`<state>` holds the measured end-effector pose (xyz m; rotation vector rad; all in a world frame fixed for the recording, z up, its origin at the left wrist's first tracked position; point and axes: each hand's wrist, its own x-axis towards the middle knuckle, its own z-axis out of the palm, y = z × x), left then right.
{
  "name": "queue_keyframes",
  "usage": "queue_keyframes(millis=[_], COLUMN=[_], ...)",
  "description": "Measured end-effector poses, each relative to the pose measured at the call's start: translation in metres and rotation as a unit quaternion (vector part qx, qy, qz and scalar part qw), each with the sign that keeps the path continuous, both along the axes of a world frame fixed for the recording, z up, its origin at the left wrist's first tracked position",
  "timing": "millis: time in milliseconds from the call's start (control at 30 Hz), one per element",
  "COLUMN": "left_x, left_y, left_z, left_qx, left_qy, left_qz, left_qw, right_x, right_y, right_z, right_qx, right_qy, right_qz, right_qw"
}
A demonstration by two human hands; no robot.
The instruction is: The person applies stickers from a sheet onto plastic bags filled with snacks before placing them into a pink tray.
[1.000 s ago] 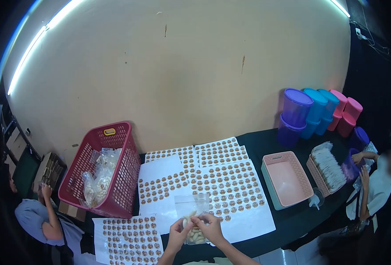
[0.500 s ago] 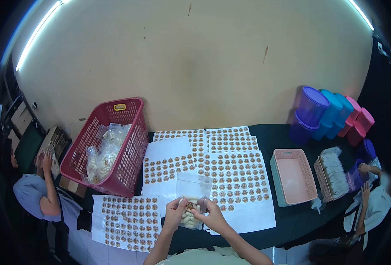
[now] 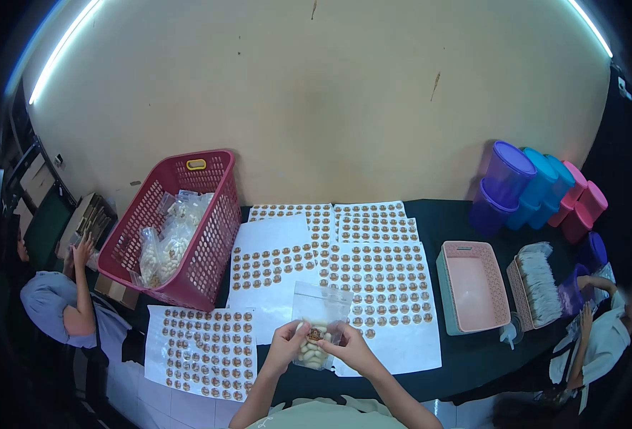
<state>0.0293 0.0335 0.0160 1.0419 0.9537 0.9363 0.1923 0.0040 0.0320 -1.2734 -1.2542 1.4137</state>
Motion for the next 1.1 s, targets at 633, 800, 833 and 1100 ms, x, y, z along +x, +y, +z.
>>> queue_keyframes(millis=[633,800,833,1100], left_x=[-0.002,-0.01,-0.009,-0.004], left_y=[-0.009,-0.008,-0.008,-0.006], left_z=[0.013,0.006,0.006,0.0], left_qx=[-0.002,-0.001,0.005,-0.009], left_qy=[-0.049,-0.05,-0.041,-0.028], left_qz=[-0.082,-0.081,-0.077,-0.085], left_qw=[0.995,0.995,0.996,0.996], right_x=[-0.004,-0.007,-0.005,0.001], right_y=[-0.017,-0.01,-0.009,-0.005], right_z=[-0.002,-0.009,-0.01,-0.015], right_qx=[0.035,0.043,0.037,0.022], right_qy=[0.14,0.13,0.107,0.102], right_qz=[-0.062,-0.043,-0.037,-0.035], right_qw=[0.988,0.99,0.993,0.994])
